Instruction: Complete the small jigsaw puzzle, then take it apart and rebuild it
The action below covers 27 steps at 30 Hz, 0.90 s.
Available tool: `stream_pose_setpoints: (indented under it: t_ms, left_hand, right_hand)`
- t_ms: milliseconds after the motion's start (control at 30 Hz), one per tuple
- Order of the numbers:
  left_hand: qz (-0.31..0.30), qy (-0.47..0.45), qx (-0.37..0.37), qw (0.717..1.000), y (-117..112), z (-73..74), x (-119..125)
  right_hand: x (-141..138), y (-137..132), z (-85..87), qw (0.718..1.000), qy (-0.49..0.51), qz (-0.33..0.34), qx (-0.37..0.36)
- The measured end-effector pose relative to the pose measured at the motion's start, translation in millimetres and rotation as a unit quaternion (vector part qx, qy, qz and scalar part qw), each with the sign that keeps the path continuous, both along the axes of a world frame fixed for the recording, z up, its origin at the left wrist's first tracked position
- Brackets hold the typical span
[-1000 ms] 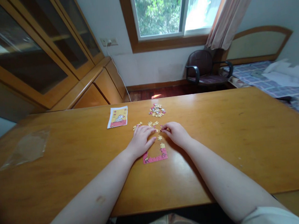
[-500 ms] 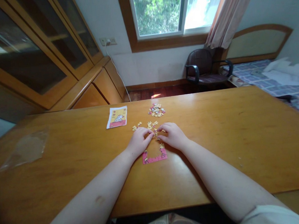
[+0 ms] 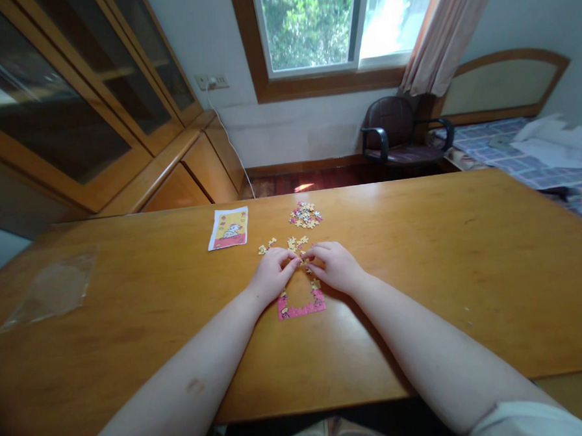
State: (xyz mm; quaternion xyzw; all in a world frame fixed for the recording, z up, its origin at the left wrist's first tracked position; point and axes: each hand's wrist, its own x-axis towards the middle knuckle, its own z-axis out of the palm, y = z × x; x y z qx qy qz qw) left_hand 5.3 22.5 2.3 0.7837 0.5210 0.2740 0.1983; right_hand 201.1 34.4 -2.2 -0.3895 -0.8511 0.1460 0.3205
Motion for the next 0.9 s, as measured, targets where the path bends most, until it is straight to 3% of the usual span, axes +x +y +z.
stream_pose_setpoints:
  t_ms: [100, 333, 900]
  left_hand:
    - [0.0, 0.037, 0.012, 0.999, -1.6, 2.0, -1.6]
    - [-0.069, 0.125, -0.018, 0.99, -1.5, -3.9, -4.2]
    - [-0.023, 0.122, 0.004, 0.992, -3.3, -2.3, -1.1]
  right_hand:
    - [0.9, 0.2, 0.7, 1.0, -0.009, -0.015, -0.015]
    - [2.5, 4.6, -1.2, 0.998, -0.022, -0.05, -0.034]
    - [0.6, 9.4, -5.2, 0.996, -0.075, -0.035, -0.041]
